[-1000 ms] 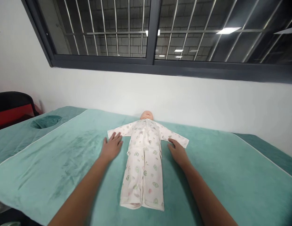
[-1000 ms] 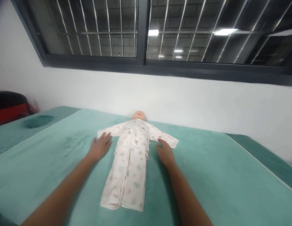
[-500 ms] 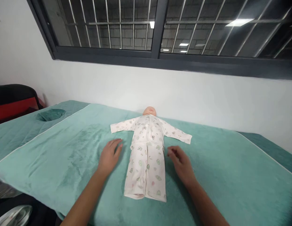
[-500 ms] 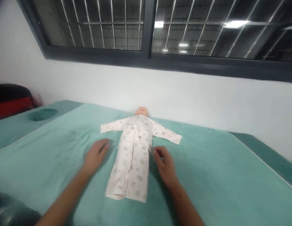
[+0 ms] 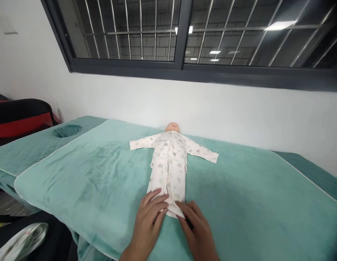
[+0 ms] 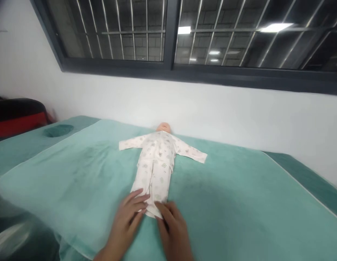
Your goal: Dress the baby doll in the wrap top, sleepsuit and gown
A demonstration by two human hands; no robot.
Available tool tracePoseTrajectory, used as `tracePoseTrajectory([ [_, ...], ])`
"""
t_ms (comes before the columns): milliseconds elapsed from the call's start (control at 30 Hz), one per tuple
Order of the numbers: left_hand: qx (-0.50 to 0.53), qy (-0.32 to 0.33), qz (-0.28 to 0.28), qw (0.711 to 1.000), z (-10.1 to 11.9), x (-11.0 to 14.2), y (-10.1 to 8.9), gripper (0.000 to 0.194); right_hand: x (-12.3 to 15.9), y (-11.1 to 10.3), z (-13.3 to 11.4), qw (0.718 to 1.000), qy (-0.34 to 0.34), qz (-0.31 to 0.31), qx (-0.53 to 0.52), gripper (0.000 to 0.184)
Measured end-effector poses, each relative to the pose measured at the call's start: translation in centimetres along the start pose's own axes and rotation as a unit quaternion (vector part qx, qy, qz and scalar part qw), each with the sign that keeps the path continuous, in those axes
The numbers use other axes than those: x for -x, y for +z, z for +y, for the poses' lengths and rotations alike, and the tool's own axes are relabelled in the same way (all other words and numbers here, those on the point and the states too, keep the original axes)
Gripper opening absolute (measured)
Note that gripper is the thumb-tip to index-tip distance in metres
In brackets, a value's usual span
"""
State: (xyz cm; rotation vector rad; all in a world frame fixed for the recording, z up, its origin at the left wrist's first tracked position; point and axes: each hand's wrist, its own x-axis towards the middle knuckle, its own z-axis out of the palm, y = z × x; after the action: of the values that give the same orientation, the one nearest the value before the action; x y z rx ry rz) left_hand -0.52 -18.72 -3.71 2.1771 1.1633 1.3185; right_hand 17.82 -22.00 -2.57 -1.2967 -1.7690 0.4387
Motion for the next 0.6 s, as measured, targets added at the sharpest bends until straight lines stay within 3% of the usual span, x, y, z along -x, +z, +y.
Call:
tracePoseTrajectory([
  [233,0.000,-0.006,0.016,1.000,0.4,0.3,-0.1,0.020,0.6,-1.1,0.0,0.994,0.005,0.085,-0.060,0.022],
  [400,-0.050,0.003,0.005,0.999,0.0,1.0,-0.5,0.031,0.5,-1.2,-0.2,0.996,-0.015,0.058,-0.070,0.019],
  [600,-0.070,0.014,0.056,0.996,0.1,1.1,-1.0,0.024,0.6,-1.5,-0.8,0.995,-0.027,0.046,-0.078,0.018],
])
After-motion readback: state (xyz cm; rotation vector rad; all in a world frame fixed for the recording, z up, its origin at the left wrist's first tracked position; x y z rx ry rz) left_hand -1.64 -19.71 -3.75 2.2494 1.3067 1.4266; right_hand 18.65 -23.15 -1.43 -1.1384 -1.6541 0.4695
